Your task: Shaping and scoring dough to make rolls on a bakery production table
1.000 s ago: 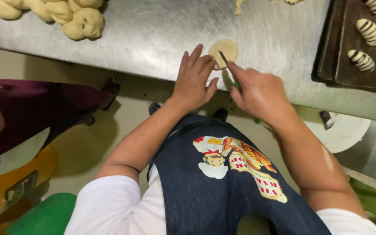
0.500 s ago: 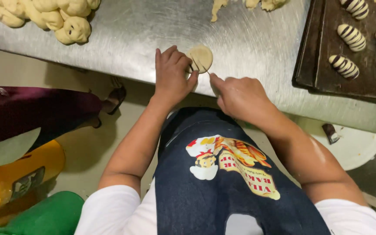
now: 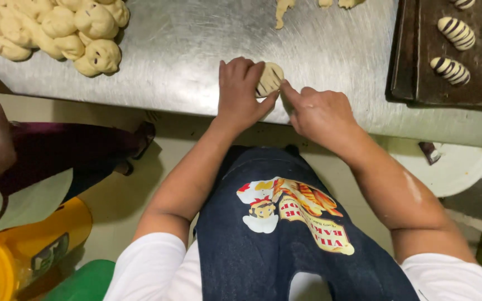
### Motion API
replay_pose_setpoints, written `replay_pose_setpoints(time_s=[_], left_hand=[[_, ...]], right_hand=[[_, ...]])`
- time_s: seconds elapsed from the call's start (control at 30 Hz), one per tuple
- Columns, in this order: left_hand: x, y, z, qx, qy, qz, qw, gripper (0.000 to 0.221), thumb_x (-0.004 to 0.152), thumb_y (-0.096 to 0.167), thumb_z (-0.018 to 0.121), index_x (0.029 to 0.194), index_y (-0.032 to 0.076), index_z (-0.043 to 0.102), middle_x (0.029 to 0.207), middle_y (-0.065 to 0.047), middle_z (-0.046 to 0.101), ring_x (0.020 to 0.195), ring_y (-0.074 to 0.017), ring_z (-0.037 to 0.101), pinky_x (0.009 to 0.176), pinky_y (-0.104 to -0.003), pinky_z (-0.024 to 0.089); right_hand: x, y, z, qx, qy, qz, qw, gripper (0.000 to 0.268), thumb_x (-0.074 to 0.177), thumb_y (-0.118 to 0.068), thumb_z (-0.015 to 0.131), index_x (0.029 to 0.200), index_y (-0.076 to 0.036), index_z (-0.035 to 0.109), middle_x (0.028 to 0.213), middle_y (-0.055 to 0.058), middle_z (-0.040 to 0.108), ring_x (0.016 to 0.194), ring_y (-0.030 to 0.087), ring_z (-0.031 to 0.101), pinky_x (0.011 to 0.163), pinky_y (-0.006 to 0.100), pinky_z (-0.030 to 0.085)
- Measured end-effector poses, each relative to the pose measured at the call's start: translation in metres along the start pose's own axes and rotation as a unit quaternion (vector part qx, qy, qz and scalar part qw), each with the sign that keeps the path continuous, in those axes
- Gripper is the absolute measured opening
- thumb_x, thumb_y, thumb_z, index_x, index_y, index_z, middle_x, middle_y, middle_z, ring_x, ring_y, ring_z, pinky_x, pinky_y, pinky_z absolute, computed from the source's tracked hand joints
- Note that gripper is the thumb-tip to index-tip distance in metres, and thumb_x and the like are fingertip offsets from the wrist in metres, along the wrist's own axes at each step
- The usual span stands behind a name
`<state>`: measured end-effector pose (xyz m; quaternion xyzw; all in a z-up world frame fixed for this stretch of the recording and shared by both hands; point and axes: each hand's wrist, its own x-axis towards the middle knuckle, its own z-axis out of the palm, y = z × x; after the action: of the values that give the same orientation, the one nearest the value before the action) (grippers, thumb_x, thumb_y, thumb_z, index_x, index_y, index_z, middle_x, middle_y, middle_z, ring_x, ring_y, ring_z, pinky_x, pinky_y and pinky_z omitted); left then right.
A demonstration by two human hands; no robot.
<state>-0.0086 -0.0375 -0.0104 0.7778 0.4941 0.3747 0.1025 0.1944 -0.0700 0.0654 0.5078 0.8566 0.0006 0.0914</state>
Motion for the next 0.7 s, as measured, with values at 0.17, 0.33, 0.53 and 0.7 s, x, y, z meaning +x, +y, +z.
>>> replay_pose_setpoints(time_s=[0.17,0.33,0.53,0.7], left_hand=[[0.008,-0.008,0.001,0.009,-0.032,-0.002,0.999,0.049,0.080,0.039,0.080,0.116,0.009,0.065,0.111,-0.011,0.057,0.111,-0.0364,0.050,0.107,-0.069,0.035],[-0.003,-0.018,0.012,-0.025,-0.012,-0.013,1.000,0.084,0.064,0.045,0.091,0.131,0.004,0.061,0.114,-0.014,0.055,0.126,-0.0438,0.049,0.111,-0.073,0.030],[-0.013,-0.025,0.022,-0.053,0.051,0.012,0.997,0.066,0.065,0.030,0.089,0.114,0.001,0.056,0.104,-0.014,0.048,0.116,-0.0452,0.050,0.108,-0.064,0.035],[-0.009,-0.016,0.026,0.024,-0.028,-0.034,0.999,0.072,0.058,0.036,0.085,0.116,0.001,0.060,0.105,-0.012,0.049,0.112,-0.0390,0.050,0.104,-0.053,0.036]], right_hand=[[-0.032,0.010,-0.046,0.030,-0.126,0.068,0.989,0.064,0.090,-0.032,0.051,0.154,-0.025,0.045,0.098,0.012,0.072,0.068,0.044,0.071,0.048,0.056,0.055],[-0.014,0.078,0.025,0.162,0.003,0.085,0.983,0.057,0.096,-0.025,0.060,0.152,-0.014,0.057,0.098,0.028,0.070,0.094,0.055,0.068,0.080,0.066,0.054],[0.032,0.076,0.009,0.154,0.042,0.177,0.971,0.084,0.083,-0.025,0.076,0.159,-0.007,0.043,0.134,0.021,0.051,0.122,0.048,0.054,0.089,0.061,0.055],[0.081,0.043,0.014,0.207,0.012,-0.151,0.966,0.080,0.067,-0.022,0.072,0.143,-0.009,0.052,0.132,0.016,0.056,0.121,0.044,0.052,0.099,0.062,0.043]])
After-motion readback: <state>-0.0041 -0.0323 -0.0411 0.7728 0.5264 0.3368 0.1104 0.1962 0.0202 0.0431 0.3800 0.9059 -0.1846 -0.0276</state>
